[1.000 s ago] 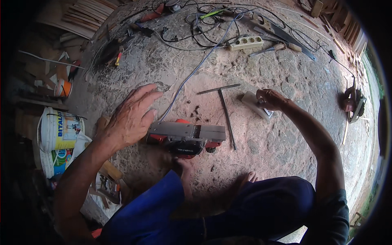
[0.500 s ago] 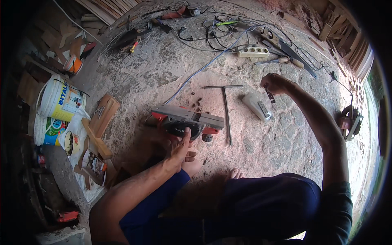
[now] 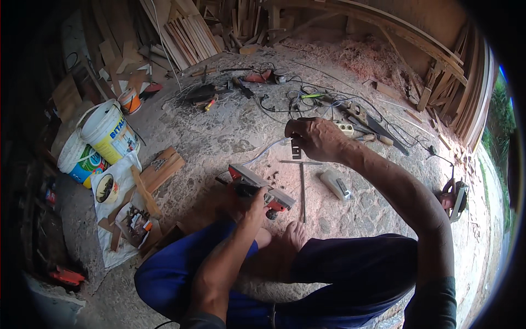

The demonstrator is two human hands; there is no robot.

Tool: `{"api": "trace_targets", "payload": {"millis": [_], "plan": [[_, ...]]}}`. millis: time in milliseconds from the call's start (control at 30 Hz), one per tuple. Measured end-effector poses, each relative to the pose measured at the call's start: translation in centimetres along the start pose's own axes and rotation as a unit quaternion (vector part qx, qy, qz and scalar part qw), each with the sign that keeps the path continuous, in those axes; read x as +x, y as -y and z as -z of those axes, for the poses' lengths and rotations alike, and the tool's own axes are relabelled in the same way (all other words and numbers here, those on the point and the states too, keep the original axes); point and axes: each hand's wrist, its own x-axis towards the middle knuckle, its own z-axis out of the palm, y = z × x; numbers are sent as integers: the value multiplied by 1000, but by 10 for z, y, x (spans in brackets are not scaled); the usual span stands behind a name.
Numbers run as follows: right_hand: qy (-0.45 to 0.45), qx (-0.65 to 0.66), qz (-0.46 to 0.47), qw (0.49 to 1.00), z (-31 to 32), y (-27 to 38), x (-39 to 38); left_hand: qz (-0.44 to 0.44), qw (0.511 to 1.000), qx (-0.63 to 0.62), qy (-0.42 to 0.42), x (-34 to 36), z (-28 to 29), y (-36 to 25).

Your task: The person uses a T-handle tool to adjust parts on a power planer while sitting on a workshop floor. They handle the planer with both hands and turn the tool to tighten or loosen components.

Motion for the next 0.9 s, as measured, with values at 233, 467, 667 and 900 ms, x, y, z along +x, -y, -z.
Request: {"api": "trace_targets", "payload": {"millis": [233,467,667,900], "plan": [[-23,326,-81,942,-4,17,-2,-31,993,-59,95,-28,73,-50],[-118,679,-342,639,-112,0,11,-51,986,-51,148,-19,90,-51],[-211,795,-394,410,-225,23,-31,-33,993,-10,116,-17,84,-36],[-212,761,-430,437,-227,34,-34,-74,992,28,97,-5,100,-30]]}}
